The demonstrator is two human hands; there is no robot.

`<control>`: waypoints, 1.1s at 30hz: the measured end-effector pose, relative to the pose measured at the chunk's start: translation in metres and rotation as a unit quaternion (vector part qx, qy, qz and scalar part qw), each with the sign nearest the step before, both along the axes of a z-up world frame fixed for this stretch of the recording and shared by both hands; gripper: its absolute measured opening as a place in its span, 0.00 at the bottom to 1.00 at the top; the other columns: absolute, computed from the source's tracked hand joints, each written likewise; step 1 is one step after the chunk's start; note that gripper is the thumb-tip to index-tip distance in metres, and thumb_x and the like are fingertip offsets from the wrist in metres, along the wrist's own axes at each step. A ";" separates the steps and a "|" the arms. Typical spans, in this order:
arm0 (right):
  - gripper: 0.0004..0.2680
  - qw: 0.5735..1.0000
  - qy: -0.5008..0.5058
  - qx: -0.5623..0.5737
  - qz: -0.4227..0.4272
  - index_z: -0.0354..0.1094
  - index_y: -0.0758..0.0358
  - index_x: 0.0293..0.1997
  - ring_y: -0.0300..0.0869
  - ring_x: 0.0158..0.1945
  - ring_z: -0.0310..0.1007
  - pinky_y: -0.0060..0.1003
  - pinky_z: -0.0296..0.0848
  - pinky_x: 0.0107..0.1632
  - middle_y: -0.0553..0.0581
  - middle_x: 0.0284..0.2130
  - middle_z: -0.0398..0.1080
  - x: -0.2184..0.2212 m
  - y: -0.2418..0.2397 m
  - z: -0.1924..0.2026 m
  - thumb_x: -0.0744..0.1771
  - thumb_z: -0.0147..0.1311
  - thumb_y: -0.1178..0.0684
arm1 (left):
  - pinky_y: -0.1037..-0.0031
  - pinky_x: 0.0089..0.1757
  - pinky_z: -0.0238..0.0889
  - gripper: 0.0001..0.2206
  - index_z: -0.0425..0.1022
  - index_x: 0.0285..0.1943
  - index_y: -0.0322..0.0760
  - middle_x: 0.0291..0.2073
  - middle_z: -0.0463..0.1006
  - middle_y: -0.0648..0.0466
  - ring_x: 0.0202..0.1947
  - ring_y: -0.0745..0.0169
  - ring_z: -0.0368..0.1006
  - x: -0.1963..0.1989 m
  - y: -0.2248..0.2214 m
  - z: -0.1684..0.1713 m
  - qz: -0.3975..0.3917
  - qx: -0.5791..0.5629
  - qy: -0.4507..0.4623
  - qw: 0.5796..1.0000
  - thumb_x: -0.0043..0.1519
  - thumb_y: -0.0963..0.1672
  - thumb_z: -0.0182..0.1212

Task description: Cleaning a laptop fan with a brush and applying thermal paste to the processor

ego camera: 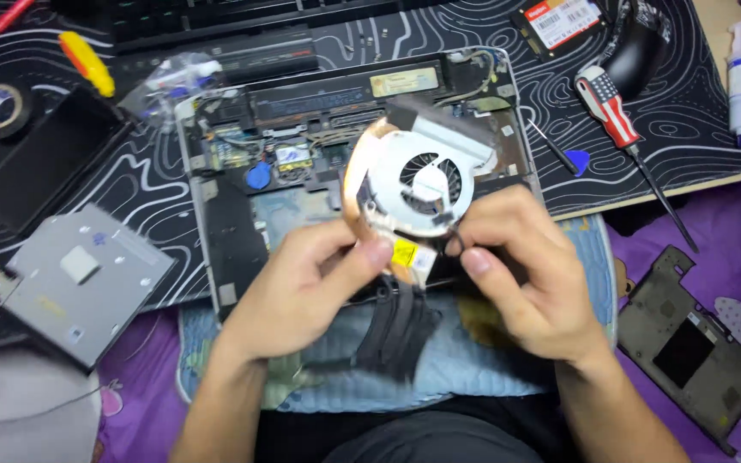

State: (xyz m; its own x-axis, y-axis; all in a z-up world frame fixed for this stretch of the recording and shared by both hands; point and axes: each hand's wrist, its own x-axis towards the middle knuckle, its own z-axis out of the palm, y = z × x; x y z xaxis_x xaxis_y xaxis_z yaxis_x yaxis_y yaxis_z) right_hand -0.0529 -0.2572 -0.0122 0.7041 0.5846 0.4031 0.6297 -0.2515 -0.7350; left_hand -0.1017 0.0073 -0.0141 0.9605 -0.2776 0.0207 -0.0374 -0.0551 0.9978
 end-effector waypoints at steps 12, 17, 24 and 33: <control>0.06 0.994 -0.049 -0.010 0.097 0.73 0.68 0.54 0.52 0.57 0.78 0.46 0.79 0.65 0.66 0.52 0.75 -0.001 0.047 0.010 0.76 0.49 0.58 | 0.67 0.62 0.84 0.10 0.88 0.57 0.37 0.55 0.92 0.49 0.57 0.58 0.90 -0.051 0.008 -0.020 0.240 -0.078 -0.058 0.966 0.70 0.44 0.72; 0.06 0.994 -0.060 -0.008 0.090 0.74 0.67 0.55 0.53 0.59 0.77 0.45 0.77 0.66 0.65 0.53 0.76 0.000 0.045 0.007 0.76 0.51 0.58 | 0.69 0.62 0.82 0.11 0.87 0.61 0.38 0.58 0.90 0.50 0.58 0.58 0.89 -0.051 0.017 -0.022 0.200 -0.075 -0.121 0.969 0.72 0.45 0.71; 0.05 0.991 -0.067 0.018 0.112 0.71 0.69 0.55 0.60 0.61 0.80 0.51 0.81 0.69 0.75 0.57 0.74 0.000 0.032 0.008 0.74 0.54 0.61 | 0.73 0.59 0.84 0.15 0.84 0.65 0.31 0.60 0.89 0.47 0.56 0.58 0.90 -0.059 0.012 -0.011 0.163 -0.062 -0.153 0.973 0.71 0.43 0.72; 0.04 0.994 -0.028 -0.024 0.101 0.72 0.73 0.53 0.49 0.53 0.76 0.42 0.73 0.62 0.64 0.50 0.77 0.035 0.099 0.050 0.78 0.53 0.61 | 0.55 0.52 0.91 0.13 0.80 0.62 0.17 0.52 0.89 0.33 0.45 0.37 0.92 -0.116 -0.007 -0.012 0.201 -0.284 0.018 0.937 0.73 0.38 0.64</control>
